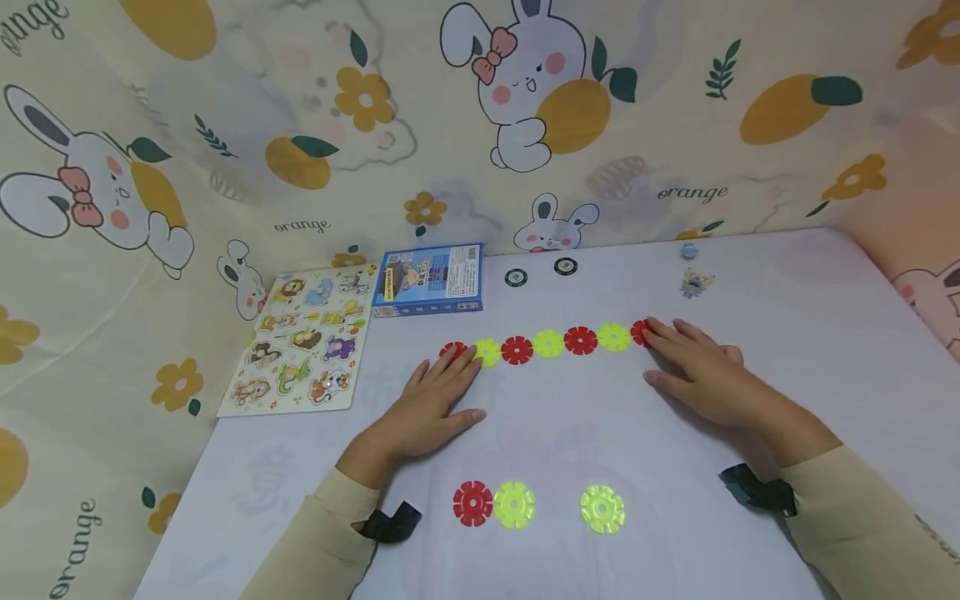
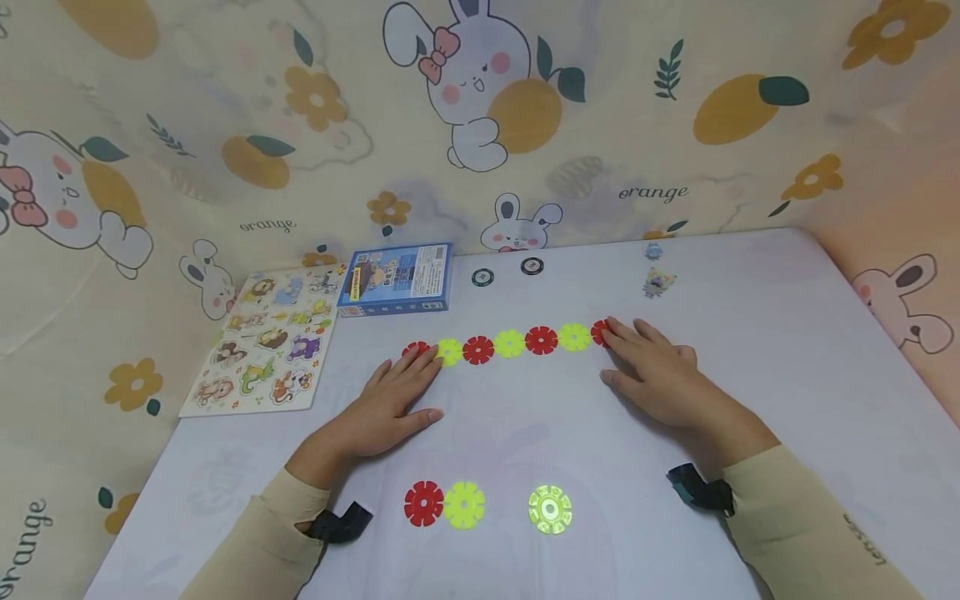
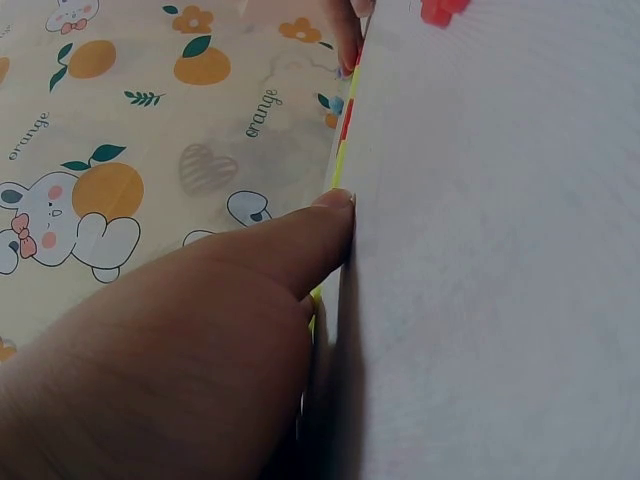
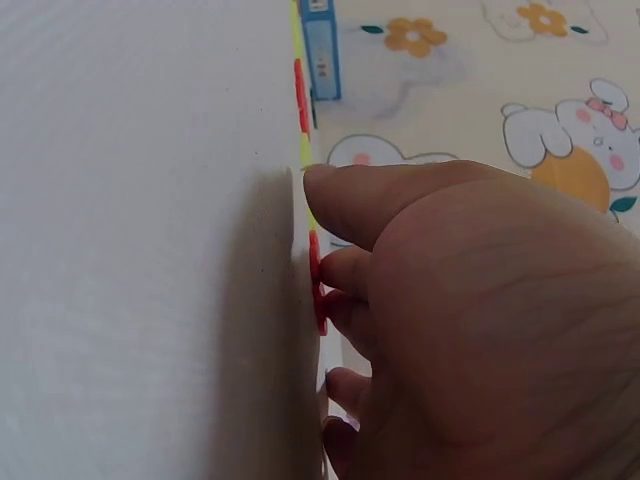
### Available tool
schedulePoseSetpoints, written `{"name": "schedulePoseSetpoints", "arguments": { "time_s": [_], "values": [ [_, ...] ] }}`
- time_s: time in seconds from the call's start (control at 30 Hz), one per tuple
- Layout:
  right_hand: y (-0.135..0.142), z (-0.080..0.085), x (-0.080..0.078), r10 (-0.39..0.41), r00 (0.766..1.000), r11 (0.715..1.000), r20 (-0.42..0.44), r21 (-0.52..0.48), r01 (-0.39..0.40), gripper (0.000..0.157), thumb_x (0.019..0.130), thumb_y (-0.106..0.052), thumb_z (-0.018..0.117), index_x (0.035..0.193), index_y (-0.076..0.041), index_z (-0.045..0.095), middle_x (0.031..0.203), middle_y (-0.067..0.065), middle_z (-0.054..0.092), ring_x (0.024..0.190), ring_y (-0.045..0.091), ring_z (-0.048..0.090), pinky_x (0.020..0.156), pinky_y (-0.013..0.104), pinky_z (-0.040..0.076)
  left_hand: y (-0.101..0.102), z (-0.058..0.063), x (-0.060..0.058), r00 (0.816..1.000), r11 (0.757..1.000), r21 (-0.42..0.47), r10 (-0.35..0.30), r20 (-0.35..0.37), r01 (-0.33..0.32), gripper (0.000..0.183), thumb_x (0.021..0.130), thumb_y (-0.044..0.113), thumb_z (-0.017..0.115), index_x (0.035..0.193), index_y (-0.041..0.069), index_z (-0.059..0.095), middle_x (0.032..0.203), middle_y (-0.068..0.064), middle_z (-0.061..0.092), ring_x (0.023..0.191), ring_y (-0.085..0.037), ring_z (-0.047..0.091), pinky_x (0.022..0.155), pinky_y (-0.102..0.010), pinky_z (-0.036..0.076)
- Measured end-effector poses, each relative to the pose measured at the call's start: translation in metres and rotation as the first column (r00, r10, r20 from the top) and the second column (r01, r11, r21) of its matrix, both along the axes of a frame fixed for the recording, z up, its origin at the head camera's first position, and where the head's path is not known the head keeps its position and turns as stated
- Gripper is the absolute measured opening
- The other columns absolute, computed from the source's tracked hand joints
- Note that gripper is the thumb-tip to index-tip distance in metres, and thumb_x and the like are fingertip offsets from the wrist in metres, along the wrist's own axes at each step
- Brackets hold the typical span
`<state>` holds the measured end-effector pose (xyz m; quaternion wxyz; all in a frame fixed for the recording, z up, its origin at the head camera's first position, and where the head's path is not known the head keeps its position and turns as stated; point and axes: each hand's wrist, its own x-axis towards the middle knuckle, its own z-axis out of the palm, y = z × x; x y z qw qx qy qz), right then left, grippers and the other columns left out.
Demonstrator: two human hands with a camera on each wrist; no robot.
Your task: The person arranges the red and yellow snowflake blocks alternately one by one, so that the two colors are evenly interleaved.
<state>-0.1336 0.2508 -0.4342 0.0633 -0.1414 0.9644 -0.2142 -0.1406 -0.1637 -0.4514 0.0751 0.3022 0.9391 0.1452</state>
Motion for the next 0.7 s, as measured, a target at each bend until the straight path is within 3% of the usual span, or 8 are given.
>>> {"name": "schedulePoseSetpoints", "arguments": {
  "time_s": [0.23,0.33,0.37,0.47,0.57,0.7],
  "values": [
    [-0.001,-0.001,-0.001,-0.011,1.000,0.999,0.002,-0.039,0.011,0.077,0.088,-0.054,0.060,0.151,-0.019,0.032,0.158,0.007,0.018,0.142,0.038,0.008,0.087,0.064,0.022,0.000,0.000,0.001,1.000,1.000,0.000,0.005,0.001,-0.005,0.079,0.090,0.064,0.044,0.154,0.025,0.017,0.159,0.009,0.005,0.144,-0.019,-0.002,0.111,-0.055,0.001],
    [-0.004,0.005,-0.001,-0.025,1.000,0.990,0.006,-0.142,0.025,0.076,0.088,-0.050,0.063,0.151,-0.022,0.032,0.156,0.007,0.021,0.140,0.037,0.015,0.097,0.069,0.022,0.000,-0.001,0.001,1.000,1.000,-0.001,0.006,0.001,-0.006,0.079,0.091,0.063,0.044,0.154,0.025,0.017,0.159,0.010,0.005,0.144,-0.019,-0.002,0.111,-0.055,0.001],
    [-0.006,0.007,0.000,-0.030,1.000,0.980,0.007,-0.197,0.031,0.074,0.088,-0.047,0.065,0.150,-0.024,0.033,0.154,0.007,0.025,0.138,0.036,0.021,0.097,0.068,0.027,0.000,-0.001,0.001,1.000,1.000,0.000,0.006,0.000,-0.006,0.079,0.091,0.063,0.044,0.154,0.025,0.017,0.159,0.010,0.005,0.144,-0.019,-0.002,0.111,-0.055,0.001],
    [-0.020,0.013,0.006,0.017,0.999,0.921,0.028,-0.390,-0.005,0.066,0.090,-0.036,0.067,0.147,-0.025,0.037,0.147,0.006,0.035,0.130,0.031,0.037,0.093,0.057,0.042,0.000,0.000,0.001,1.000,1.000,0.007,0.004,0.000,-0.004,0.078,0.091,0.063,0.044,0.154,0.025,0.017,0.159,0.009,0.006,0.144,-0.019,-0.001,0.111,-0.055,0.001],
    [-0.044,0.015,0.016,0.137,0.988,0.828,0.077,-0.557,-0.071,0.061,0.090,-0.025,0.068,0.144,-0.029,0.039,0.141,0.004,0.043,0.121,0.028,0.048,0.084,0.042,0.051,0.000,0.001,0.001,1.000,1.000,0.010,-0.001,0.001,0.001,0.078,0.091,0.063,0.044,0.154,0.025,0.017,0.159,0.009,0.006,0.144,-0.020,-0.002,0.111,-0.055,0.002],
    [-0.084,0.014,0.034,0.342,0.925,0.701,0.166,-0.701,-0.134,0.065,0.089,-0.019,0.068,0.144,-0.030,0.037,0.140,0.006,0.045,0.119,0.028,0.051,0.084,0.037,0.052,0.000,0.002,0.001,1.000,1.000,0.006,0.001,0.004,-0.001,0.079,0.091,0.063,0.045,0.154,0.025,0.017,0.159,0.008,0.006,0.144,-0.019,-0.002,0.111,-0.056,0.002]
  ]
}}
